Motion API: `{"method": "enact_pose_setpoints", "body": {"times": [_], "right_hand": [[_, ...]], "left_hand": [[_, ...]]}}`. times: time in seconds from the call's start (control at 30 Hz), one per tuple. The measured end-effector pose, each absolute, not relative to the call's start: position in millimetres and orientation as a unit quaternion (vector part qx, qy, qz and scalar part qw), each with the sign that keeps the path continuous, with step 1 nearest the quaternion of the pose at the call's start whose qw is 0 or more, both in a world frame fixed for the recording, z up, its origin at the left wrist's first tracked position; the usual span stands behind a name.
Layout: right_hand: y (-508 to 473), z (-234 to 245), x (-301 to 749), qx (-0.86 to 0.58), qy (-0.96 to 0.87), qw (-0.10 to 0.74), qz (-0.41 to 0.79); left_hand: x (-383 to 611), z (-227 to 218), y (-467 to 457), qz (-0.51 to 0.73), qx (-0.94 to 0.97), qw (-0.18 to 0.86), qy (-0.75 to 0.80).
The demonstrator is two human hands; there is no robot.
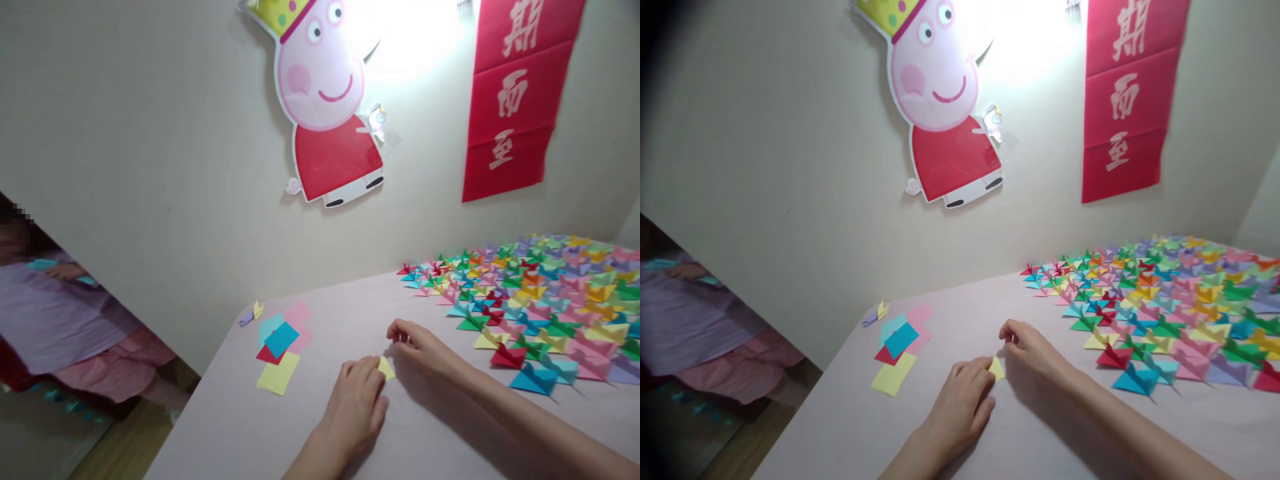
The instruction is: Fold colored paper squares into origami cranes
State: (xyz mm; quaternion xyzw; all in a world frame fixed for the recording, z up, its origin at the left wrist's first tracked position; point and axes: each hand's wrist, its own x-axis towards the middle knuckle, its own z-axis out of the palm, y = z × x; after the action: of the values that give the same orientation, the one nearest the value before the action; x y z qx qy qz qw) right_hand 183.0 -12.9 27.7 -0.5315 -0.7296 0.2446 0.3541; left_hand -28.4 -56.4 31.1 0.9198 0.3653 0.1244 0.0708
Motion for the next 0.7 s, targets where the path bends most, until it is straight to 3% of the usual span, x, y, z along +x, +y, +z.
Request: {"method": "enact_pose_setpoints", "body": {"times": [0.17,0.3,0.53,0.7], "right_hand": [[-30.7,48.9,197.1,-0.526,-0.775,0.292,0.195],[-47.3,52.9,190.4,-0.536,-0.789,0.242,0.179],[-40.6,33.5,165.9,-0.532,-0.796,0.218,0.189],[-26.5,21.3,168.6,-0.525,-0.786,0.246,0.215]], "left_hand": [[-12.9,38.6,-59.8,0.051,0.881,0.065,0.465],[-7.3,35.5,-54.0,0.075,0.869,0.072,0.484],[-7.5,19.0,-37.8,0.160,0.879,0.046,0.447],[-11.1,16.2,-29.4,0.173,0.894,0.081,0.406]]}}
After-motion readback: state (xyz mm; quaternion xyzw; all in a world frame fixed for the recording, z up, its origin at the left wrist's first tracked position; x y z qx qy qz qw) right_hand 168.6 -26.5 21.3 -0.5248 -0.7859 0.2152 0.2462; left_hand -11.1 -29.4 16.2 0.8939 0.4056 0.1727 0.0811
